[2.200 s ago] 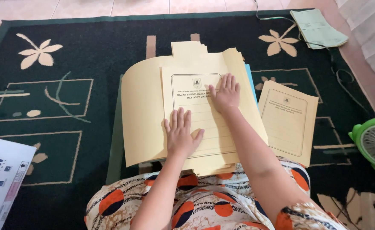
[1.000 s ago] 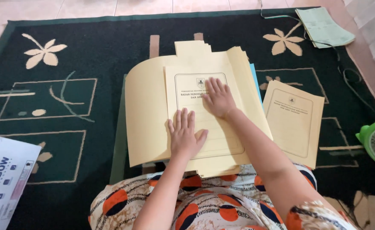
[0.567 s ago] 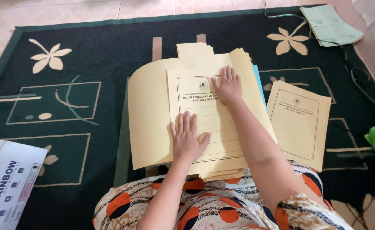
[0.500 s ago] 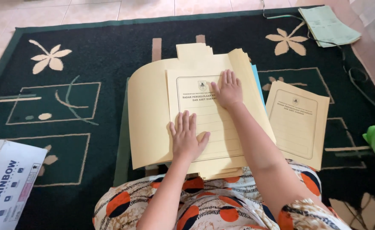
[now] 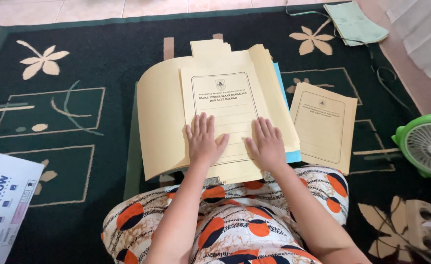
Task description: Assembling document folders by placing printed papers into pre-cut folder covers and smoothing them.
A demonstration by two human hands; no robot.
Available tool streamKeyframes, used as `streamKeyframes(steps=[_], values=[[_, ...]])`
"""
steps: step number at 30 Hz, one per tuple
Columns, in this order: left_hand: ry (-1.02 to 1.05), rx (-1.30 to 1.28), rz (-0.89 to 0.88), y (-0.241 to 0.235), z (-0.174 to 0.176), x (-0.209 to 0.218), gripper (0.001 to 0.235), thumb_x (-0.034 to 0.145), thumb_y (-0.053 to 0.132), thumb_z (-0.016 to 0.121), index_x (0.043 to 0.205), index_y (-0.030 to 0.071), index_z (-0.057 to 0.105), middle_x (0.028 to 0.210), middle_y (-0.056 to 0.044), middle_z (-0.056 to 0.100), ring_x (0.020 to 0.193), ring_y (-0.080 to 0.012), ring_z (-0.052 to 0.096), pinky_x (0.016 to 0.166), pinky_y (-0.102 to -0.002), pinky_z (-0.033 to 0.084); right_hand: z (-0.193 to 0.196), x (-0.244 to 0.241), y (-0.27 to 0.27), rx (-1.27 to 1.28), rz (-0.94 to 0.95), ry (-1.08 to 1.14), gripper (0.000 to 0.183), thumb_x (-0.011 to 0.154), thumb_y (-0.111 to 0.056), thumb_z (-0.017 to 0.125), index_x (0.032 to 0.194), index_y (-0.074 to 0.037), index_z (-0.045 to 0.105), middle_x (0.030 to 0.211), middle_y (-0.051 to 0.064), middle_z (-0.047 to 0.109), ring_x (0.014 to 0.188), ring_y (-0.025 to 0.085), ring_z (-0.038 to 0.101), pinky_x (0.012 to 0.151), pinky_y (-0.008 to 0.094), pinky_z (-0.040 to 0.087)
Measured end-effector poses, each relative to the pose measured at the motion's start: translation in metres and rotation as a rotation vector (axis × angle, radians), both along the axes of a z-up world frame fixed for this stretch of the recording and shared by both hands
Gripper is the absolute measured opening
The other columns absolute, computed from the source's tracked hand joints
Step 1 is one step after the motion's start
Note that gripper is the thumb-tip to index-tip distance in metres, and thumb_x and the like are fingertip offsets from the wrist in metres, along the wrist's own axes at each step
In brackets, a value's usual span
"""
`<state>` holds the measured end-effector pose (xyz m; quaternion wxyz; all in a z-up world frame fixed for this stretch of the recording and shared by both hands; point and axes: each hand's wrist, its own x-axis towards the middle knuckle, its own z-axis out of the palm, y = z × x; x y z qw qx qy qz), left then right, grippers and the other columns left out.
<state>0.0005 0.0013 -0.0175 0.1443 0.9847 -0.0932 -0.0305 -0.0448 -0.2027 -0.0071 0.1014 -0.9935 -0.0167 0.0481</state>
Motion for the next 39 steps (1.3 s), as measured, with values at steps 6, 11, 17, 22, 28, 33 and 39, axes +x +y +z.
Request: streamKeyframes(steps=[6,11,17,22,28,33,39], values=[[-0.014,-0.017,0.003,-0.001,0.000,-0.002,0.081,0.097,0.065,0.036,0.158,0.012,0.035,0.168,-0.017,0.026,0.158,-0.0345,0.016,0.124,-0.061,0.006,-0.024,-0.033,0.015,0.049,0.011,-0.078,0.071,0.107,-0.055,0.024,0.165,-0.013,0.024,0.171,0.013,0.020,0.158,0.030,0.014,0.123,0.046,0.013],[0.004,-0.034,0.009,0.000,-0.007,0.000,0.074,0.100,0.058,0.031,0.159,0.013,0.034,0.169,-0.016,0.024,0.158,-0.0333,0.013,0.124,-0.061,0.006,-0.007,-0.032,0.039,0.012,0.181,-0.044,0.064,0.109,-0.045,0.026,0.165,-0.013,0.023,0.171,0.011,0.021,0.158,0.029,0.014,0.122,0.046,0.013],[0.000,-0.043,-0.002,0.002,-0.009,0.003,0.065,0.102,0.046,0.030,0.158,0.013,0.036,0.168,-0.016,0.025,0.158,-0.0338,0.015,0.123,-0.061,0.006,-0.019,0.054,0.032,0.043,0.253,0.055,0.068,0.108,-0.052,0.018,0.165,-0.015,0.021,0.172,0.009,0.016,0.159,0.028,0.014,0.125,0.047,0.016],[0.014,-0.048,-0.006,0.002,0.000,0.001,0.065,0.100,0.042,0.035,0.157,0.012,0.036,0.168,-0.017,0.025,0.157,-0.0347,0.015,0.123,-0.061,0.007,-0.031,0.146,0.034,-0.052,0.206,0.006,0.069,0.107,-0.055,0.017,0.166,-0.019,0.018,0.173,0.006,0.013,0.159,0.024,0.010,0.126,0.046,0.014],[0.049,-0.092,0.013,0.003,0.014,0.000,0.066,0.097,0.042,0.039,0.155,0.012,0.039,0.166,-0.017,0.027,0.157,-0.0351,0.016,0.123,-0.061,0.008,-0.029,0.233,0.023,-0.077,0.139,-0.016,0.076,0.106,-0.063,0.011,0.166,-0.017,0.017,0.173,0.007,0.014,0.159,0.025,0.011,0.127,0.047,0.014],[0.105,-0.111,0.025,0.003,0.029,-0.001,0.066,0.095,0.040,0.038,0.155,0.013,0.038,0.167,-0.016,0.025,0.157,-0.0342,0.014,0.123,-0.060,0.006,-0.027,0.256,0.015,-0.079,-0.035,-0.020,0.084,0.104,-0.068,0.009,0.165,-0.011,0.022,0.172,0.010,0.019,0.159,0.025,0.015,0.128,0.045,0.015],[0.074,-0.096,0.017,0.003,0.020,0.001,0.065,0.095,0.041,0.040,0.154,0.013,0.040,0.165,-0.016,0.029,0.156,-0.0349,0.017,0.123,-0.059,0.008,-0.029,0.221,0.012,-0.095,-0.142,0.002,0.094,0.100,-0.074,0.003,0.165,-0.008,0.018,0.173,0.012,0.015,0.160,0.026,0.009,0.129,0.045,0.009]])
